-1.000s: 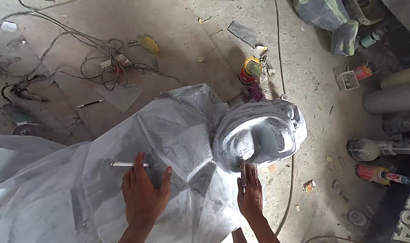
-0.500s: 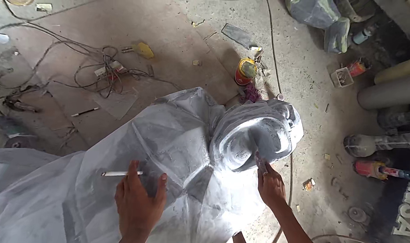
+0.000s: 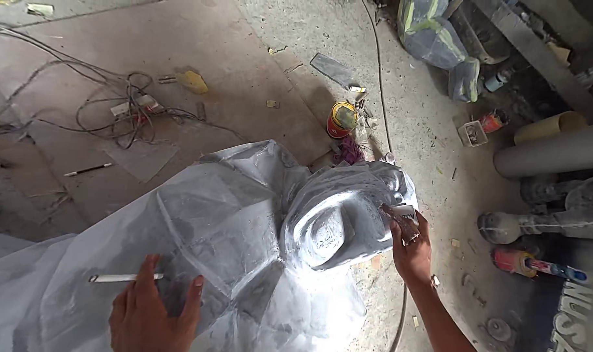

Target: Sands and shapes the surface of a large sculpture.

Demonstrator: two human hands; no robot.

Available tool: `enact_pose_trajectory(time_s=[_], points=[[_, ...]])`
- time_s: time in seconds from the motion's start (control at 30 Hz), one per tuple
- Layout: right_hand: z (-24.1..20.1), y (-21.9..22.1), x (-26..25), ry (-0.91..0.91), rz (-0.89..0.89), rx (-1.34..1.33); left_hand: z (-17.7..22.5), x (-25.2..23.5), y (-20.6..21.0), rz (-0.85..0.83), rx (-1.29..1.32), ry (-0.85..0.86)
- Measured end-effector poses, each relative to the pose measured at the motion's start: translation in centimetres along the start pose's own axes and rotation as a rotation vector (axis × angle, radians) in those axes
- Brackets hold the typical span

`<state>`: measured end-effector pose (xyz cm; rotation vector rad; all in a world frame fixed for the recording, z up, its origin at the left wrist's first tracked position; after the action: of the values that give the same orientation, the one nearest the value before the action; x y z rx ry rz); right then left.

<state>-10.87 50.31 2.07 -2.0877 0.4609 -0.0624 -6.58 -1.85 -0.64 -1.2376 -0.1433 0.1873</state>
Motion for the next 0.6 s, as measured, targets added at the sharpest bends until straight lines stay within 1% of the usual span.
enact_pose_trajectory(time_s=[0.1,0.13,0.17,0.2,0.27,0.33,0.37,0.47,0.53,0.6], points=[[-0.2,-0.7,-1.1,0.255,0.099,-0.18,-0.2,-0.1,0.1,-0.007,0.015,-0.001],[-0.1,-1.0,-1.3,0.286,0.089,-0.193,-0.1,-0.1,0.1,-0.01,0.014,0.001],[-0.1,-1.3,-1.4,0.274,0.047,-0.153,-0.1,0.0,0.0,-0.013,0.011,-0.001],[-0.3,-1.5,-1.5,0.208,-0.013,-0.062,-0.1,0.1,0.0,-0.013,0.005,-0.006],[-1.0,-1.5,-1.7,0.003,-0.121,0.183,0.0,0.1,-0.1,-0.013,-0.01,-0.02],[-1.8,-1.3,-1.6,-0.157,-0.119,0.363,0.0,0.1,-0.2,-0.014,-0.02,-0.032],[-2.0,-1.1,-1.6,-0.193,-0.112,0.408,0.1,0.2,-0.1,-0.017,-0.025,-0.038],[-1.8,0.6,-1.7,-0.207,-0.164,0.463,0.1,0.2,-0.1,-0.021,-0.025,-0.035],[-1.5,1.5,-1.9,-0.253,-0.155,0.455,0.1,0.3,0.0,-0.013,-0.019,-0.025],[-2.2,2.1,-3.5,-0.285,-0.134,0.431,0.0,0.2,-0.1,0.009,-0.02,-0.019]])
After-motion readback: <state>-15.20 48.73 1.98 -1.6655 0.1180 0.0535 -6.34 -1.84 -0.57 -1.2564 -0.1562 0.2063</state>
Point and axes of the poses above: each hand's wrist, its own x-axis away from the middle knuckle, its own y-axis out of the palm, z = x × y, the point moved 6 cm from there along -x, towards the middle knuckle, and after that the axes turned 5 degrees about -x, right-handed, at the moved point
